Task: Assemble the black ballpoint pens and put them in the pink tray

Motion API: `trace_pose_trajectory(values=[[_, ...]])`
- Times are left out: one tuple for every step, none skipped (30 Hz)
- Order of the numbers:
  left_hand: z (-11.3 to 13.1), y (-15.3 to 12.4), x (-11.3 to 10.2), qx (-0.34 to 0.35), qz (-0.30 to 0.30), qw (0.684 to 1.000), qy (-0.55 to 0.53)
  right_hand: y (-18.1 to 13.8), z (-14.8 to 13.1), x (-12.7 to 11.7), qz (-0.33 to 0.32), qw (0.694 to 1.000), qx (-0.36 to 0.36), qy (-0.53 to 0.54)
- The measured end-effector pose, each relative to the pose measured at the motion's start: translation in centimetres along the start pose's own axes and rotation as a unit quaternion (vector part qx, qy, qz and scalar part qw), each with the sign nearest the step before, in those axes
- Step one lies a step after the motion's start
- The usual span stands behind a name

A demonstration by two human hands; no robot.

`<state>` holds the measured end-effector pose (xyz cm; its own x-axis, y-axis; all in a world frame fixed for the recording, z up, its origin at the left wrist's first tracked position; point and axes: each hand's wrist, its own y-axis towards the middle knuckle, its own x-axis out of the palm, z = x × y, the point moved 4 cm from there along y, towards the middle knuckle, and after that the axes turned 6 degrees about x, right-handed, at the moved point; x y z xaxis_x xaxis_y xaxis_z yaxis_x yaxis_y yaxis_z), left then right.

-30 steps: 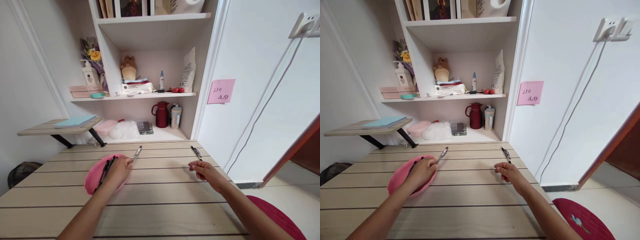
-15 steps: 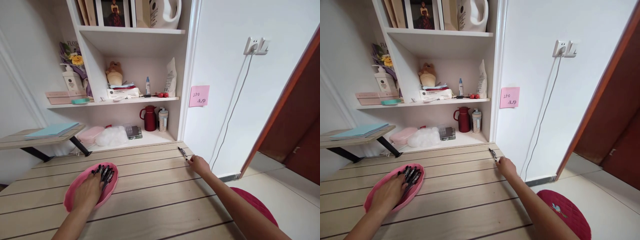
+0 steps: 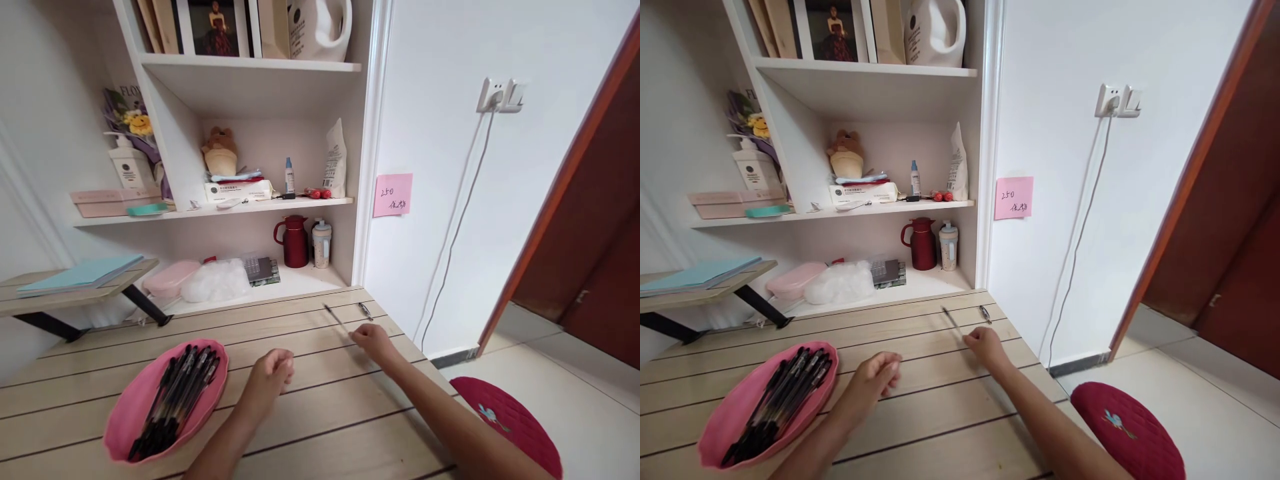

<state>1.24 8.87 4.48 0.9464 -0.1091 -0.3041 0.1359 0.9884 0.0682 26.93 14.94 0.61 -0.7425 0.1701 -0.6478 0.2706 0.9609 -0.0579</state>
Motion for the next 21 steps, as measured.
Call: trace_pose_trajectory(values=[[-0.5, 0.5, 1.6, -0.046, -0.004, 0.993, -0.112, -1.2, -0.4, 1.1, -0.057, 0.995, 0.002, 0.086], [-0.8, 1.0, 3.1, -0.080, 0.001, 0.973, -0.215, -2.4, -0.8, 2.3, -0.108, 0.983, 0.004, 0.150], [-1.0, 1.4, 4.4, -0.102, 0.002, 0.948, -0.301, -3.6, -1.2, 3.2, -0.152, 0.969, 0.003, 0.195], [-1.1, 1.8, 5.5, -0.113, 0.000, 0.926, -0.361, -4.5, -1.5, 4.0, -0.177, 0.960, -0.001, 0.217], [-1.2, 2.2, 6.3, -0.116, -0.001, 0.910, -0.397, -5.3, -1.6, 4.5, -0.197, 0.954, -0.004, 0.227], [-1.3, 2.4, 6.9, -0.116, -0.002, 0.902, -0.415, -5.7, -1.6, 4.7, -0.219, 0.949, -0.012, 0.225], [-1.4, 2.6, 7.3, -0.115, -0.003, 0.899, -0.423, -5.7, -1.5, 4.7, -0.240, 0.946, -0.023, 0.215], [-1.6, 2.6, 7.5, -0.114, -0.003, 0.897, -0.428, -5.4, -1.3, 4.3, -0.251, 0.946, -0.034, 0.200], [-1.8, 2.6, 7.6, -0.114, -0.005, 0.892, -0.437, -4.7, -1.1, 3.6, -0.247, 0.951, -0.044, 0.179], [-2.1, 2.5, 7.6, -0.116, -0.008, 0.887, -0.446, -3.6, -0.7, 2.5, -0.226, 0.960, -0.053, 0.155], [-2.3, 2.4, 7.5, -0.116, -0.011, 0.884, -0.452, -2.2, -0.1, 1.1, -0.162, 0.978, -0.051, 0.124], [-2.6, 2.3, 7.5, -0.117, -0.014, 0.883, -0.454, -0.6, 0.4, -0.6, -0.081, 0.992, -0.047, 0.083], [-2.8, 2.2, 7.5, -0.117, -0.017, 0.885, -0.449, 0.9, 1.0, -2.2, 0.004, 0.998, -0.043, 0.044], [-3.0, 2.1, 7.5, -0.117, -0.019, 0.891, -0.439, 2.3, 1.5, -3.4, 0.066, 0.997, -0.033, 0.005], [-3.2, 2.0, 7.5, -0.118, -0.024, 0.897, -0.425, 3.6, 2.1, -4.3, 0.105, 0.994, -0.013, -0.030], [-3.4, 1.9, 7.6, -0.118, -0.031, 0.904, -0.410, 4.7, 2.6, -4.8, 0.126, 0.991, 0.006, -0.054], [-3.5, 1.9, 7.8, -0.118, -0.039, 0.910, -0.396, 5.6, 3.0, -4.9, 0.132, 0.988, 0.019, -0.073], [-3.6, 1.9, 7.9, -0.117, -0.047, 0.915, -0.383, 6.4, 3.3, -4.7, 0.131, 0.987, 0.028, -0.086], [-3.7, 1.9, 8.1, -0.114, -0.054, 0.920, -0.370, 6.9, 3.5, -4.3, 0.126, 0.987, 0.033, -0.094], [-3.7, 1.9, 8.2, -0.110, -0.058, 0.925, -0.359, 7.3, 3.6, -3.8, 0.120, 0.987, 0.034, -0.098], [-3.7, 1.9, 8.2, -0.106, -0.061, 0.929, -0.349, 7.6, 3.6, -3.4, 0.116, 0.988, 0.032, -0.100]])
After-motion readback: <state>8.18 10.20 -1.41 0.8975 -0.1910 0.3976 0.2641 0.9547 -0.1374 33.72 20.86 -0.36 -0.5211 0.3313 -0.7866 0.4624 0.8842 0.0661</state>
